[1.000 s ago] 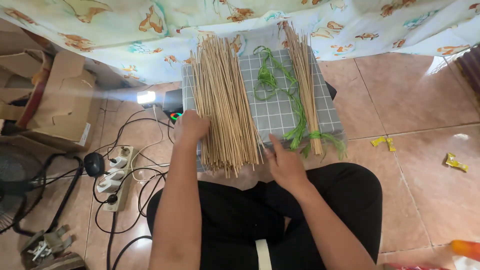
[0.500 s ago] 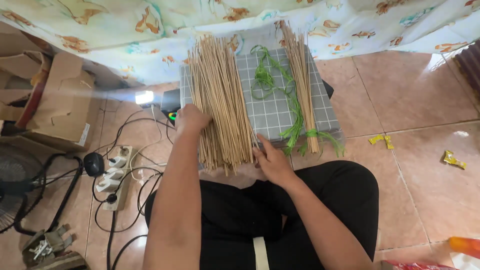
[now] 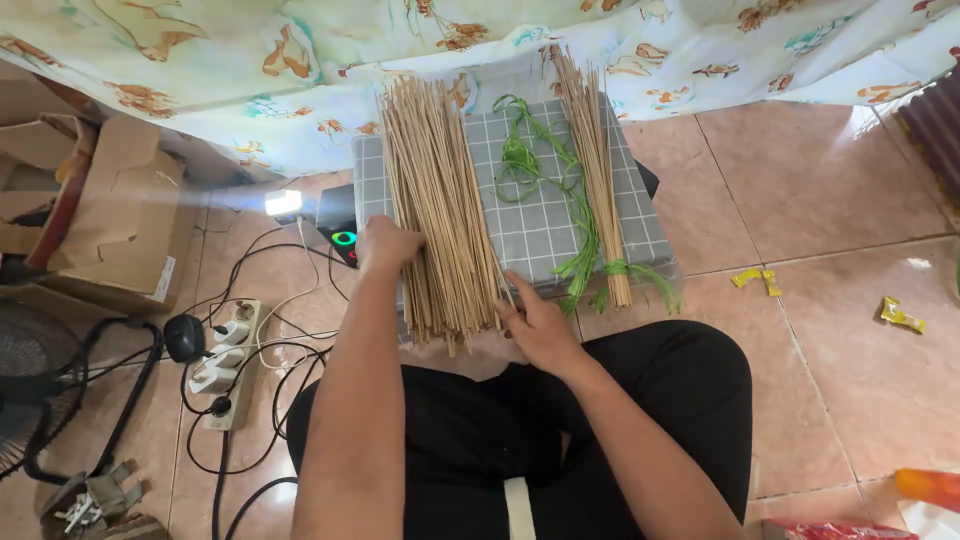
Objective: Gathering thin wooden sticks and tying them into bundles using green plastic strips.
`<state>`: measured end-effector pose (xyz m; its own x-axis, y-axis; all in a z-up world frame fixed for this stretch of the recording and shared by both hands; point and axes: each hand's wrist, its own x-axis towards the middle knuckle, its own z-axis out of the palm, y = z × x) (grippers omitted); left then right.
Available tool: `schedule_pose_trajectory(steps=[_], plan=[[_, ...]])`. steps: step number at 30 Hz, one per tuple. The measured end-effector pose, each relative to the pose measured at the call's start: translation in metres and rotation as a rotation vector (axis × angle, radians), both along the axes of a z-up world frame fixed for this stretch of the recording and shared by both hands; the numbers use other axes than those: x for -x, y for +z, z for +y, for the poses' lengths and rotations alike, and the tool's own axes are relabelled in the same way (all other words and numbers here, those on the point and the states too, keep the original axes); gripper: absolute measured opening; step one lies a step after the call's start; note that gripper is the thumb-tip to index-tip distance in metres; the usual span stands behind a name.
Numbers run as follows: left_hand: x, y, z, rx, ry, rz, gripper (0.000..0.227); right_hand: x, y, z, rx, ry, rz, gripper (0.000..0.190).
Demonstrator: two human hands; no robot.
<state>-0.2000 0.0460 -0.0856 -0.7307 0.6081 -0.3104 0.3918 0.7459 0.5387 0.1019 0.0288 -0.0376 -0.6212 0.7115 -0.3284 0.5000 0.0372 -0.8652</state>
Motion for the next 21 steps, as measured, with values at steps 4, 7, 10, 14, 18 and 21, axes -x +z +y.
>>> schedule_pose_trajectory(steps=[4, 7, 10, 14, 18, 21], plan=[[-0.009, 0.022, -0.001, 0.050, -0.041, 0.032, 0.044, 0.001, 0.002, 0.002, -0.008, -0.020, 0.003, 0.066], [-0.014, 0.016, -0.004, 0.002, -0.036, 0.038, 0.033, -0.002, 0.001, -0.004, -0.003, 0.002, -0.047, 0.065], [0.000, 0.003, 0.005, 0.068, -0.121, 0.106, 0.037, 0.000, 0.000, 0.002, -0.024, -0.026, -0.050, 0.068], [0.014, -0.021, 0.004, 0.028, -0.106, 0.053, 0.038, -0.001, -0.001, -0.006, -0.023, -0.018, -0.077, 0.064], [0.015, -0.005, 0.006, -0.029, -0.076, 0.012, 0.038, 0.002, -0.010, 0.000, -0.002, -0.044, -0.084, 0.067], [0.004, 0.011, 0.001, -0.066, -0.066, -0.043, 0.049, 0.004, 0.011, -0.004, -0.001, -0.038, -0.133, 0.066]])
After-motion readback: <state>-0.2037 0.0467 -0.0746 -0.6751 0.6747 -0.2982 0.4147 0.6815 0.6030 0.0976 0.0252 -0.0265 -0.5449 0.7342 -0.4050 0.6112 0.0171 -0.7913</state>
